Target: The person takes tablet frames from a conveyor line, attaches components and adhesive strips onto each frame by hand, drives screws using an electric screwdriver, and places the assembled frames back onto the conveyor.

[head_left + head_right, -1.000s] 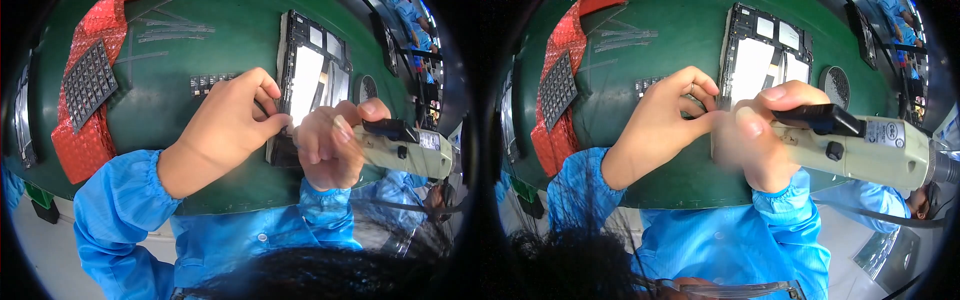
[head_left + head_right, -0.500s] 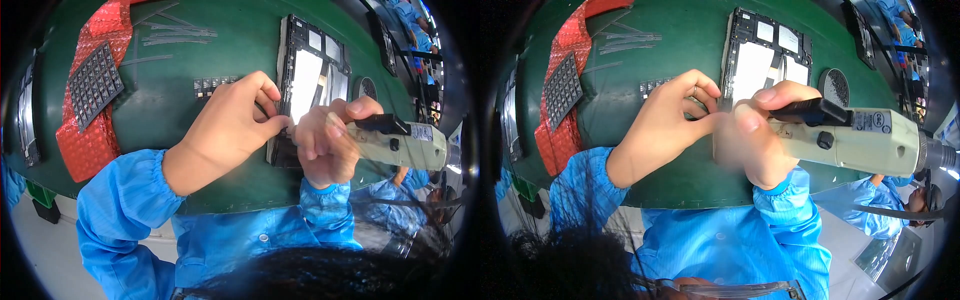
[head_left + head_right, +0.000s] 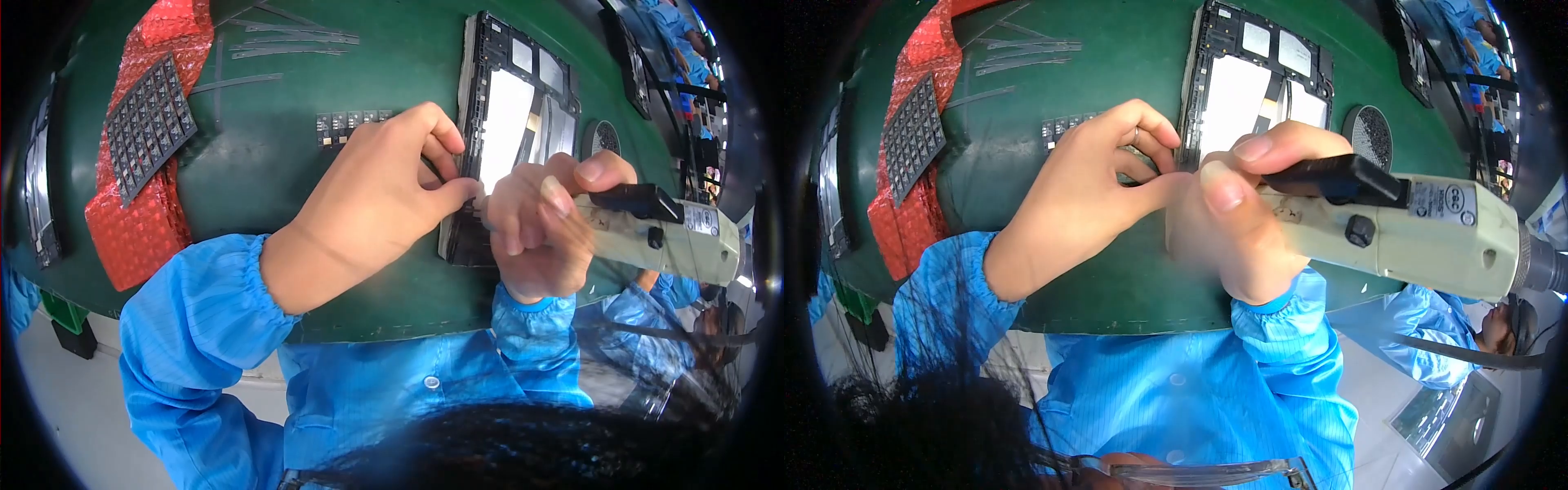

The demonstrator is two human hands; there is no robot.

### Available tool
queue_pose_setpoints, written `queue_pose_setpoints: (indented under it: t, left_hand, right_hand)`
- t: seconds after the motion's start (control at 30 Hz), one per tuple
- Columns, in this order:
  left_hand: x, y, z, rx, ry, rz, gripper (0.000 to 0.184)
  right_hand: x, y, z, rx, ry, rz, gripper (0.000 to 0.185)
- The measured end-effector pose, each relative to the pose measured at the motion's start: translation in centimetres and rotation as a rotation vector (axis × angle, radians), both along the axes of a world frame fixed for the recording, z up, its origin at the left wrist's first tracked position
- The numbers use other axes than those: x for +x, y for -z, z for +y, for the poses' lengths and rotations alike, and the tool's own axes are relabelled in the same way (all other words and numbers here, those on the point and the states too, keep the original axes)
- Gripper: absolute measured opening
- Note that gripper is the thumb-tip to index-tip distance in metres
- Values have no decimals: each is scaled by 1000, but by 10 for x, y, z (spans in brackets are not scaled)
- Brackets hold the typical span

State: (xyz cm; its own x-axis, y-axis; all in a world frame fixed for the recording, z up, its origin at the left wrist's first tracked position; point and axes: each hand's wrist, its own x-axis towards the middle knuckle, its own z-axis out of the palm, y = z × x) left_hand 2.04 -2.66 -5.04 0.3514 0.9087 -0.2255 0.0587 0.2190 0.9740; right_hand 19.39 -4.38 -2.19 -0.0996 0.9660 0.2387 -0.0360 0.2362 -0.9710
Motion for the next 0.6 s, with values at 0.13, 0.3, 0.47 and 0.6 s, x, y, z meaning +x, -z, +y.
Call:
queue_pose_setpoints:
  t: [0.13, 0.3, 0.47, 0.6]
  left_hand:
    - [-1, 1, 0, -1, 2, -8, 29]
    - [3, 14, -6, 133, -88, -88, 23]
    - [-14, -1, -17, 273, -47, 79, 31]
    - [-25, -12, -57, 708, -2, 369, 55]
  right_hand:
    - [-10, -1, 0, -2, -22, 26, 29]
    - [-10, 4, -1, 90, 72, -284, 33]
    - [32, 76, 4, -162, -135, 275, 27]
    - [-13, 39, 16, -152, -116, 302, 34]
